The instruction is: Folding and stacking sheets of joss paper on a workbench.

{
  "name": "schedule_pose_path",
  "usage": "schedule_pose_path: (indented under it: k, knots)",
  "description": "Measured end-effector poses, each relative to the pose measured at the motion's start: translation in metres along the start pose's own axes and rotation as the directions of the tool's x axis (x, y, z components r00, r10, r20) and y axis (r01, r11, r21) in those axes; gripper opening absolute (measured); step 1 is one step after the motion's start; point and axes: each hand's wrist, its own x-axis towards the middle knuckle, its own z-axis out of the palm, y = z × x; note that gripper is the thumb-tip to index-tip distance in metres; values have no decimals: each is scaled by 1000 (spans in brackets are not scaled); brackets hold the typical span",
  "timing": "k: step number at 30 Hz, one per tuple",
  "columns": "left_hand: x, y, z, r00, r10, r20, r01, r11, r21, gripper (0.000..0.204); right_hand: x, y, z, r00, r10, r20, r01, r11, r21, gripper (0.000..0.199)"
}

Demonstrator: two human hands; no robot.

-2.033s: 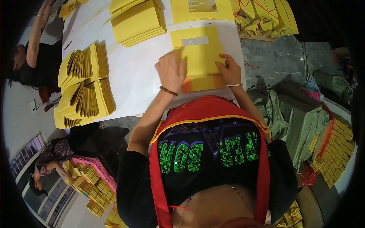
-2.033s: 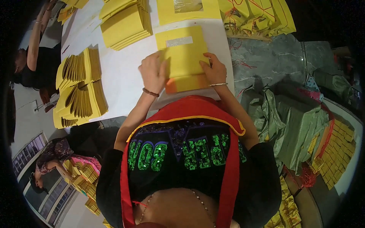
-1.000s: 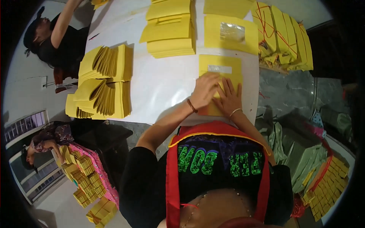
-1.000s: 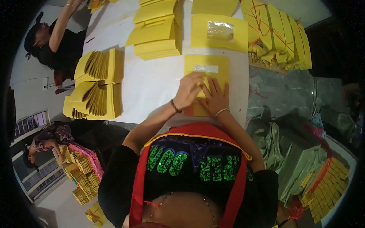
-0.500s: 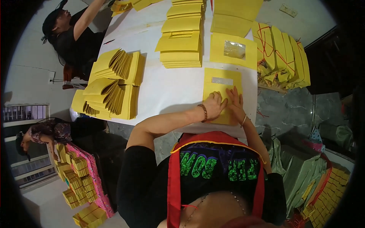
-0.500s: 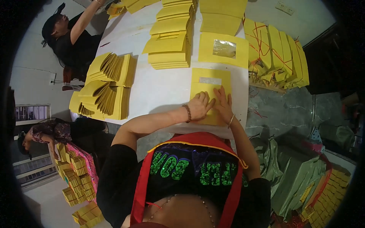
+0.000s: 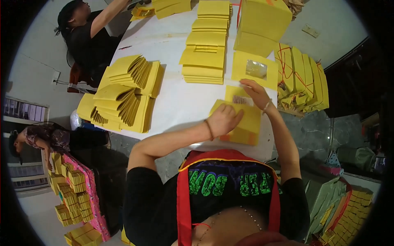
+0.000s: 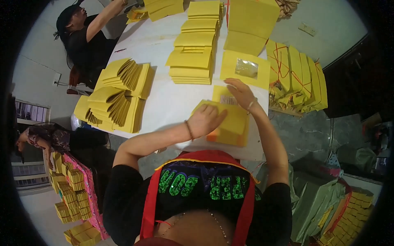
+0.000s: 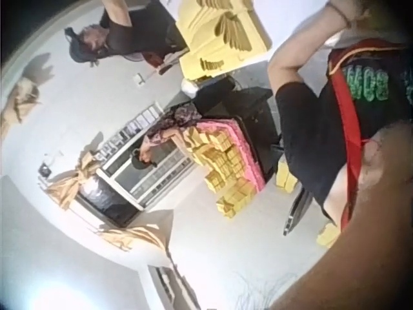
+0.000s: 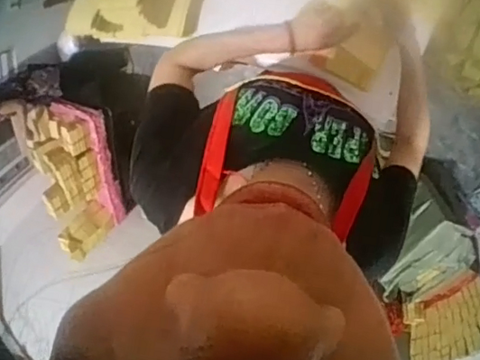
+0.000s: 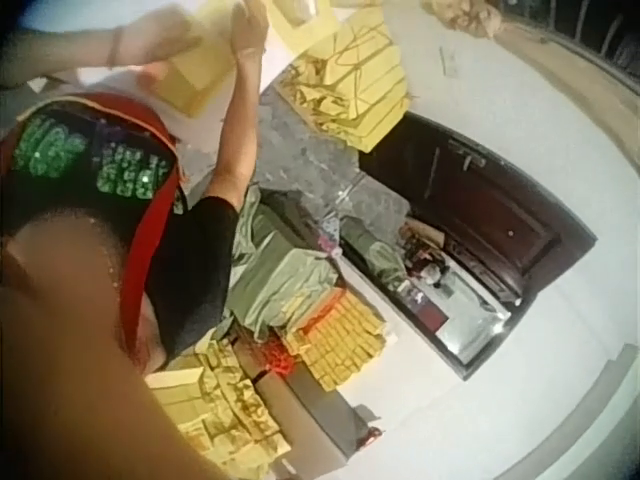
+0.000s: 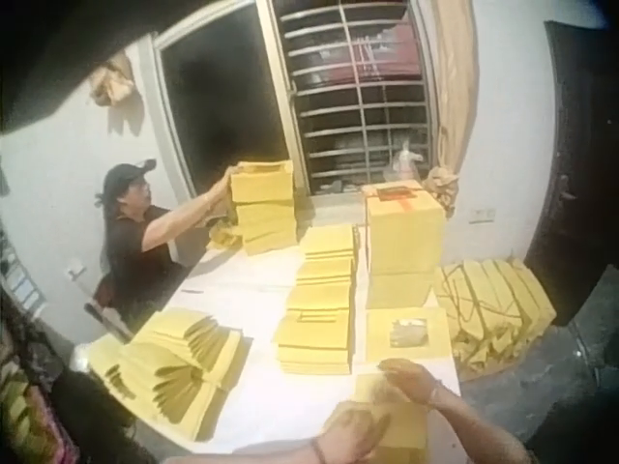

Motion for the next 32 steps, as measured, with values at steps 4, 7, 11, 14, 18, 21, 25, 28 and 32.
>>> schedule_pose_path:
  k: [4,7,11,14,18,21,25,28,32]
  knots:
    - [-50,-19,-44,995,-13,100,21,997,-77,42,47,-18,55,931,-355,91,364,865,-345,23]
    - [-75,-29,-51,994,-101,51,107,984,-144,43,72,-28,84,862,-486,142,490,730,-477,22]
    - [-88,-46,-57,973,-213,85,228,934,-276,45,112,-53,83,683,-708,180,643,466,-608,20]
    - [-86,-59,-54,967,-226,115,252,914,-317,47,158,-50,62,658,-711,248,595,289,-750,24]
    - [-72,-75,-42,983,-155,102,182,907,-380,48,207,-33,38,835,-465,293,453,280,-847,33]
    - [-63,-87,-35,990,-112,90,136,930,-341,47,227,-21,32,944,-204,259,321,389,-864,40]
    - [-44,-122,-29,990,-99,-103,90,992,-89,45,236,-8,33,972,137,191,67,617,-784,44]
    - [-27,-156,-18,969,-195,-150,201,979,27,44,237,5,38,953,237,187,-35,702,-711,46]
    - [-10,-183,-2,965,-212,-152,226,970,85,47,244,18,35,914,296,278,-35,739,-673,53]
